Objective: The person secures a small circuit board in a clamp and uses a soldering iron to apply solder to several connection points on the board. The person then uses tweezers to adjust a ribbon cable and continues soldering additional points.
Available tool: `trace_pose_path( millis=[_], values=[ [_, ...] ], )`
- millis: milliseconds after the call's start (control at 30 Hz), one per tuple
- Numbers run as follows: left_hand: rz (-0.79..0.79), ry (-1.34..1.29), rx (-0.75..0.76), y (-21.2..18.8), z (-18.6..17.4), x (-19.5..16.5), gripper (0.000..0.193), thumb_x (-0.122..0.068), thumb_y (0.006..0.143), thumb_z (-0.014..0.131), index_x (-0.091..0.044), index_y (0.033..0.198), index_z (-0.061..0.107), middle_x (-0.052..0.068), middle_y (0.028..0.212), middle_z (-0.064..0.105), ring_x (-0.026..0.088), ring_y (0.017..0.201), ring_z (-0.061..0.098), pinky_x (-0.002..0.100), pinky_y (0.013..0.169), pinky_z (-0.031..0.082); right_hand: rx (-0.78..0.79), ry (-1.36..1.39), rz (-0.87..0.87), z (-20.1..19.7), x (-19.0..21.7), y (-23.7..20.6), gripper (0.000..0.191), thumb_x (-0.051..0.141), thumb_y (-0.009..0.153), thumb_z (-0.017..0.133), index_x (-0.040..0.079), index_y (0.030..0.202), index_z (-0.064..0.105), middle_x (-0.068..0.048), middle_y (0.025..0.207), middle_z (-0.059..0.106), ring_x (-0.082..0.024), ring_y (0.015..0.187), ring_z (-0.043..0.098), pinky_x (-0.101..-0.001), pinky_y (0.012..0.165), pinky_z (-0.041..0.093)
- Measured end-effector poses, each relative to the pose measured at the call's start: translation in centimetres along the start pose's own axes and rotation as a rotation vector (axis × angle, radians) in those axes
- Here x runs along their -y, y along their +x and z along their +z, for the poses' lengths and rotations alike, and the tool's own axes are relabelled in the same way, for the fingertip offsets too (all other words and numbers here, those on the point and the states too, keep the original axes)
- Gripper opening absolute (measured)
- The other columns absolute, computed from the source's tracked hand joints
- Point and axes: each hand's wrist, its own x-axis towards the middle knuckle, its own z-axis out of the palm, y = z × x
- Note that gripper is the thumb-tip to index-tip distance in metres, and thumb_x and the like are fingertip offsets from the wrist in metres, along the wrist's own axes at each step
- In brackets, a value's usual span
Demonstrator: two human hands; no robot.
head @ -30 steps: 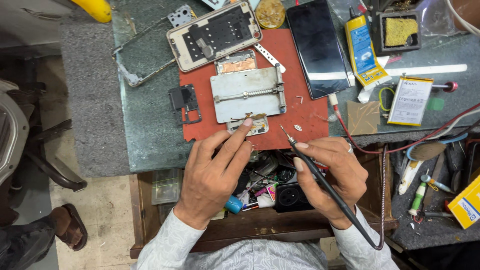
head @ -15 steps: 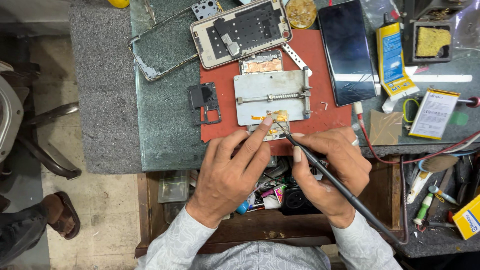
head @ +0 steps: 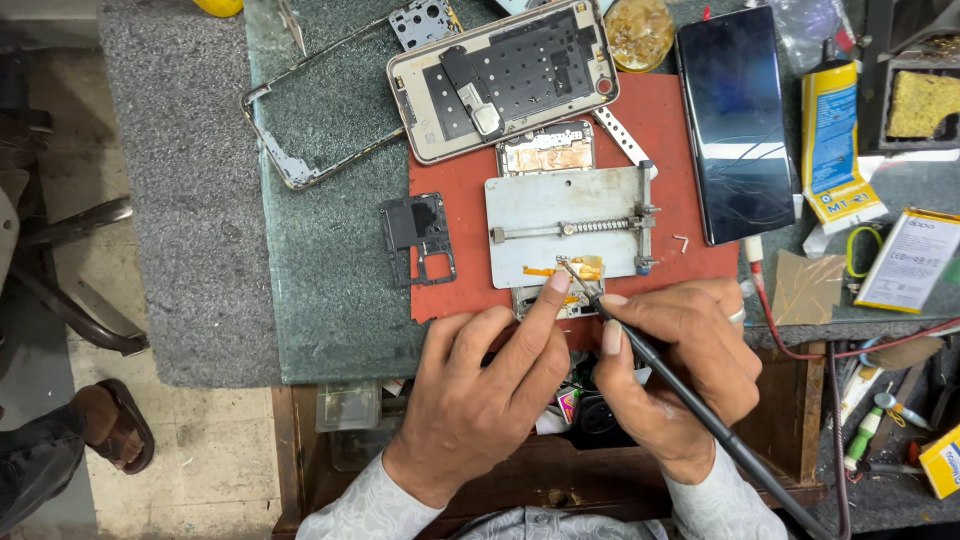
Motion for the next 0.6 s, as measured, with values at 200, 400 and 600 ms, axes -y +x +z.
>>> trace_pose_path(
  millis=[200,400,600],
  values=[
    [0.000,0.011,0.016,-0.14,0.08,0.06,0.005,-0.016,0.103,0.067,-0.011,0.102,0.069,0.003,0.150,0.059,0.020,0.112,0.050,0.035,0.092,0.047,0.006,0.000,-0.002,0.13,-0.07,0.02,0.021,0.000,0.083,0.077,0.002,0.103,0.071,-0.007,0.091,0.073,-0.018,0.080,0.067,-0.0274,0.081,0.047],
    [-0.012,-0.005,0.017,-0.28,0.24,-0.04,0.005,-0.016,0.103,0.068,-0.012,0.100,0.069,0.002,0.149,0.060,0.019,0.112,0.050,0.035,0.093,0.048,-0.010,-0.009,-0.010,0.21,-0.15,-0.08,0.020,0.001,0.082,0.078,0.001,0.101,0.071,-0.009,0.094,0.073,-0.018,0.079,0.067,-0.0277,0.081,0.045],
    [-0.005,-0.011,0.006,-0.39,0.20,0.17,0.005,-0.015,0.103,0.068,-0.010,0.103,0.070,0.003,0.149,0.059,0.020,0.114,0.050,0.036,0.094,0.049,-0.009,-0.004,-0.014,0.25,-0.13,0.02,0.021,0.001,0.082,0.078,0.001,0.101,0.071,-0.008,0.094,0.073,-0.019,0.080,0.067,-0.0276,0.081,0.045]
  ],
)
